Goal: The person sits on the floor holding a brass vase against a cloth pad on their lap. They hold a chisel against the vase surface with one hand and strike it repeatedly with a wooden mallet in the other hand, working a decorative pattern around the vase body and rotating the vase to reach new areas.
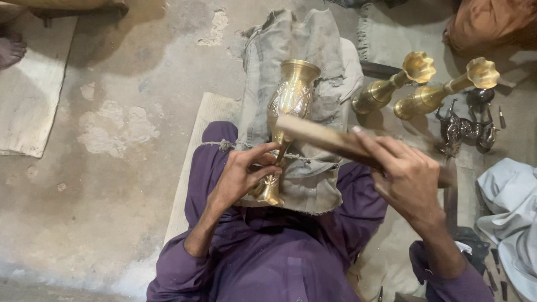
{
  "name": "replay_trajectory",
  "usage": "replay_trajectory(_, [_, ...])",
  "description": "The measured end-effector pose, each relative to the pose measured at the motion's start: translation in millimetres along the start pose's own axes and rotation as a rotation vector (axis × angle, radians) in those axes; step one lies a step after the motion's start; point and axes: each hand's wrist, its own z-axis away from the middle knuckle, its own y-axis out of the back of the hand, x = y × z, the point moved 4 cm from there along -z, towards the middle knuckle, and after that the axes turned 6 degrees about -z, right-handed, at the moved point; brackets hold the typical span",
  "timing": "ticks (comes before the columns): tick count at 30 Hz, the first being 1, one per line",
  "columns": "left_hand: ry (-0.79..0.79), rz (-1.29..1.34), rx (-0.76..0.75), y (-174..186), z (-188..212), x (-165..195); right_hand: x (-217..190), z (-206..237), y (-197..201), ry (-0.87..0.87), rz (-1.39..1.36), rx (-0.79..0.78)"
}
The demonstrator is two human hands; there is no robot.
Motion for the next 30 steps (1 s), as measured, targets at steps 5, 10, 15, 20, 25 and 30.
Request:
replay_trajectory(5, [-0.001, 0.002, -0.03, 4, -1, 10, -10, 10, 9, 0.075, -0.257, 0.116])
replay_trajectory(10, [-0.059, 0.002, 0.002, 5, 3, 19, -6, 16, 5, -0.054, -0.255, 0.016])
replay_trajectory(15, [-0.046, -0.062, 0.003, 0, 8, 22, -7, 20, -7, 0.041, -0.288, 0.083])
replay_trajectory(20, [-0.084, -0.141, 0.014, -2, 5, 25, -3, 24, -19, 0.066, -0.168, 0.093])
replay_trajectory(25, [-0.077, -0.153, -0.003, -1, 6, 23, 7, 31, -15, 0.037, -0.601, 0.274])
replay_trajectory(30, [-0.112, -0.146, 0.007, -1, 6, 22, 3, 29, -13, 0.038, -0.095, 0.041])
